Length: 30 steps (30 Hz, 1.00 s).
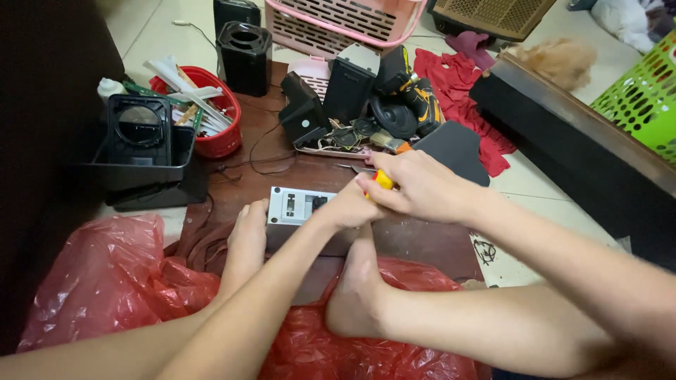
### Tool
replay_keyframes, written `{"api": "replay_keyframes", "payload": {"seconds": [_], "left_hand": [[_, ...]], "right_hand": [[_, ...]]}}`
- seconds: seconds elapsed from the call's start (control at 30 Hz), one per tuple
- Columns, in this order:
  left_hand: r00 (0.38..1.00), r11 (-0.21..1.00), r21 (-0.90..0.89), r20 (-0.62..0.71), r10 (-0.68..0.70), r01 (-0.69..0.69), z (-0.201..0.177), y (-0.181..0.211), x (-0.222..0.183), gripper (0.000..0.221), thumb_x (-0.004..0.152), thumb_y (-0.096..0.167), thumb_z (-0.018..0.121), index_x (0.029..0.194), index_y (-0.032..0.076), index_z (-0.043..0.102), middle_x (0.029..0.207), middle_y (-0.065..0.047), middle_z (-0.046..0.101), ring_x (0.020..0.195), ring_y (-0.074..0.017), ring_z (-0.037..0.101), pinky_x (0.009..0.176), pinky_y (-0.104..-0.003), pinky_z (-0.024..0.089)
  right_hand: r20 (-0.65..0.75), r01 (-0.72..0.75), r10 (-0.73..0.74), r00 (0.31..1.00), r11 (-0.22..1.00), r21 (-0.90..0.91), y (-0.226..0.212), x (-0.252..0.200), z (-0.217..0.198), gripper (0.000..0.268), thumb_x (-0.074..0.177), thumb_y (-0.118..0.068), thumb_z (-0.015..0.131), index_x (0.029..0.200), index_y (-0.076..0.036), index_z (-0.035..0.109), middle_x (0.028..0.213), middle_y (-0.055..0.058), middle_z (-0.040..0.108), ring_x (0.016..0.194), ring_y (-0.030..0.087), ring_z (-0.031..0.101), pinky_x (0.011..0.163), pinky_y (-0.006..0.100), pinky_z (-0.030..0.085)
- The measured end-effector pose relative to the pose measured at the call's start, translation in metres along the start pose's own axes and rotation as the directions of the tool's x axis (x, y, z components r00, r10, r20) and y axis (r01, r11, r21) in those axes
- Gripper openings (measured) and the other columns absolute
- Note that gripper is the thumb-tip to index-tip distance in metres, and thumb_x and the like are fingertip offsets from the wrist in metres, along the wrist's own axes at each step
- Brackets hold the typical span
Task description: Disassembling the metal housing of an electronic device by removing screws with a manual screwdriver.
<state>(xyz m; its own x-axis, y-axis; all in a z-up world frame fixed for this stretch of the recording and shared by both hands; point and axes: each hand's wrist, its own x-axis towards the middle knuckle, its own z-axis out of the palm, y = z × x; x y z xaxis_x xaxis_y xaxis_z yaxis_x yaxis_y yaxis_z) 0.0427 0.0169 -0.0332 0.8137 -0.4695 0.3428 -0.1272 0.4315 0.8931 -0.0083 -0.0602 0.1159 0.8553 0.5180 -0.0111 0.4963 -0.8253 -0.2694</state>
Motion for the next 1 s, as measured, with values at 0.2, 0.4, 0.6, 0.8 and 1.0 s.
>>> {"api": "replay_keyframes", "payload": {"seconds": [0.2,0.4,0.6,0.8,1.0], "left_hand": [[0.993,0.995,-0.085,0.095,0.065,-0.057,-0.001,0.003,0.004,0.044,0.051,-0.015,0.069,0.093,-0.004,0.059,0.081,-0.009,0.059,0.077,-0.0186,0.054,0.07,-0.029,0.048],[0.932,0.97,0.213,-0.314,0.179,-0.115,0.023,0.014,-0.016,0.015,0.059,0.0,0.066,0.072,-0.001,0.059,0.06,-0.011,0.056,0.057,-0.0182,0.051,0.054,-0.026,0.042],[0.63,0.817,0.576,-0.645,0.433,0.028,0.05,0.001,-0.012,0.016,0.061,0.017,0.069,0.061,0.008,0.055,0.051,-0.009,0.059,0.056,-0.0317,0.061,0.049,-0.036,0.046],[0.508,0.639,0.767,-0.576,0.64,0.065,0.061,-0.008,-0.004,0.022,0.064,0.017,0.067,0.074,0.002,0.055,0.055,-0.014,0.057,0.055,-0.0339,0.059,0.045,-0.043,0.044],[0.785,0.905,0.369,-0.487,0.382,-0.211,0.031,-0.009,-0.01,0.013,0.057,0.01,0.063,0.055,-0.002,0.057,0.046,-0.013,0.051,0.042,-0.0202,0.05,0.042,-0.026,0.037]], "right_hand": [[0.231,0.208,-0.202,0.952,0.978,0.0,0.024,0.012,-0.012,0.027,0.086,-0.032,0.047,0.081,-0.005,0.045,0.067,0.023,0.058,0.07,0.044,0.059,0.057,0.048,0.047],[0.146,0.236,-0.192,0.97,0.886,-0.399,0.015,0.014,-0.017,0.037,0.088,-0.043,0.038,0.07,-0.012,0.046,0.053,0.015,0.053,0.059,0.035,0.06,0.053,0.043,0.046],[-0.063,-0.34,0.38,0.923,0.73,-0.592,-0.019,0.002,-0.004,0.072,0.084,-0.061,0.025,0.063,-0.003,0.063,0.067,0.021,0.063,0.072,0.038,0.064,0.064,0.046,0.048],[-0.156,-0.484,0.463,0.873,0.779,-0.398,0.0,0.011,0.016,0.065,0.078,-0.064,0.037,0.062,-0.005,0.06,0.06,0.015,0.06,0.065,0.038,0.064,0.056,0.045,0.049],[-0.108,-0.217,0.189,0.976,0.868,-0.446,0.01,0.008,0.014,0.058,0.082,-0.047,0.041,0.055,0.0,0.06,0.05,0.019,0.055,0.055,0.04,0.06,0.055,0.045,0.049]]}}
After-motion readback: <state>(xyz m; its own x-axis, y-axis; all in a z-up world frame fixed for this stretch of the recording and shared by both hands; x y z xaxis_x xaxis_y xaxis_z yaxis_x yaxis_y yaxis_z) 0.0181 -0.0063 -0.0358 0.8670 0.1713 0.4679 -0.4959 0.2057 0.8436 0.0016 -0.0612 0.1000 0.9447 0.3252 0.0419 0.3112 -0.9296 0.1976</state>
